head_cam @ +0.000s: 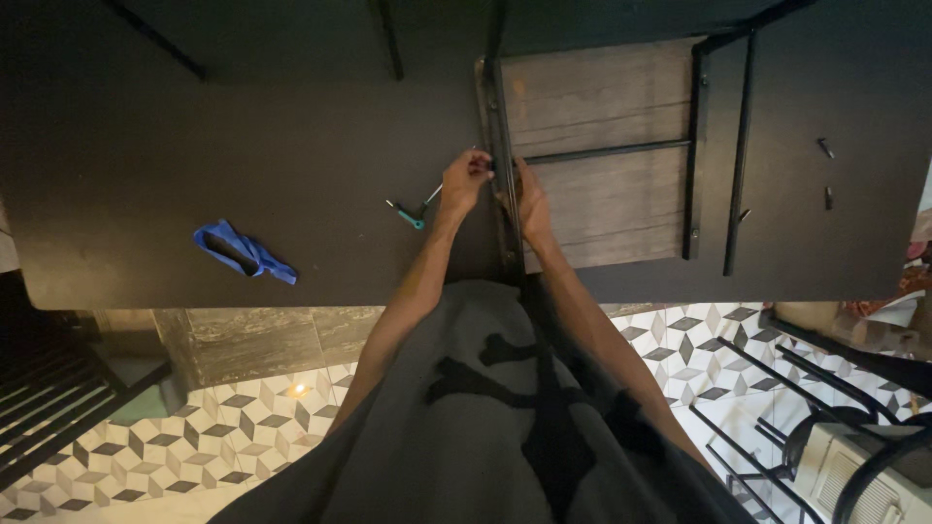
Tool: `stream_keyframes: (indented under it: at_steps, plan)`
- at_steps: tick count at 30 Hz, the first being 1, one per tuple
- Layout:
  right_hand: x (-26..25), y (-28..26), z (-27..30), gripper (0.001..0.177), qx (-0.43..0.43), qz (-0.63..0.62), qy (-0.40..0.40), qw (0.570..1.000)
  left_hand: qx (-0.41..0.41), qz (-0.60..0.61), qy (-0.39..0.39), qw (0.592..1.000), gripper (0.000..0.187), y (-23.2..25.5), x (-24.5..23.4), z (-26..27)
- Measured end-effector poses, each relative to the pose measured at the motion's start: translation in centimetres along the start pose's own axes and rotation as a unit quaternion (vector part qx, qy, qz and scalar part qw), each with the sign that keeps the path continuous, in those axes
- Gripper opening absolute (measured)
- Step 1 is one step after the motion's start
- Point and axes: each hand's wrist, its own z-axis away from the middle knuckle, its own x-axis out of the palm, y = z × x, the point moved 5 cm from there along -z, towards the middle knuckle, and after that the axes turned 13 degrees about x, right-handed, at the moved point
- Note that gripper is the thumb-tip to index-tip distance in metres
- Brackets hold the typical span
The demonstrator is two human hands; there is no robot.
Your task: The person assembles a table by attaching metal legs to a tabletop using an Allen key. They align the legs, insert screws, and tighten them to secure the frame.
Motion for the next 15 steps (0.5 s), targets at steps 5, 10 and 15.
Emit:
stream_keyframes:
  at_steps: [5, 10, 15]
  plan:
    - [0.1, -1.2, 1.0, 0.072, 0.131, -0.076, -0.056, 0.987, 0.021, 0.007, 0.013, 1.0, 0.037, -0.5, 0.2, 0.6]
    - [0.1, -1.8, 1.0, 0.05, 0.1, 0.0, -0.047, 0.994, -0.027, -0.089, 0.025, 0.995, 0.026, 0.7, -1.6, 2.5]
    - [-0.1, -1.8, 0.9, 0.038, 0.096, 0.03, -0.063, 0.993, 0.101, -0.431, 0.03, 0.896, 0.032, 3.1, -5.4, 3.5]
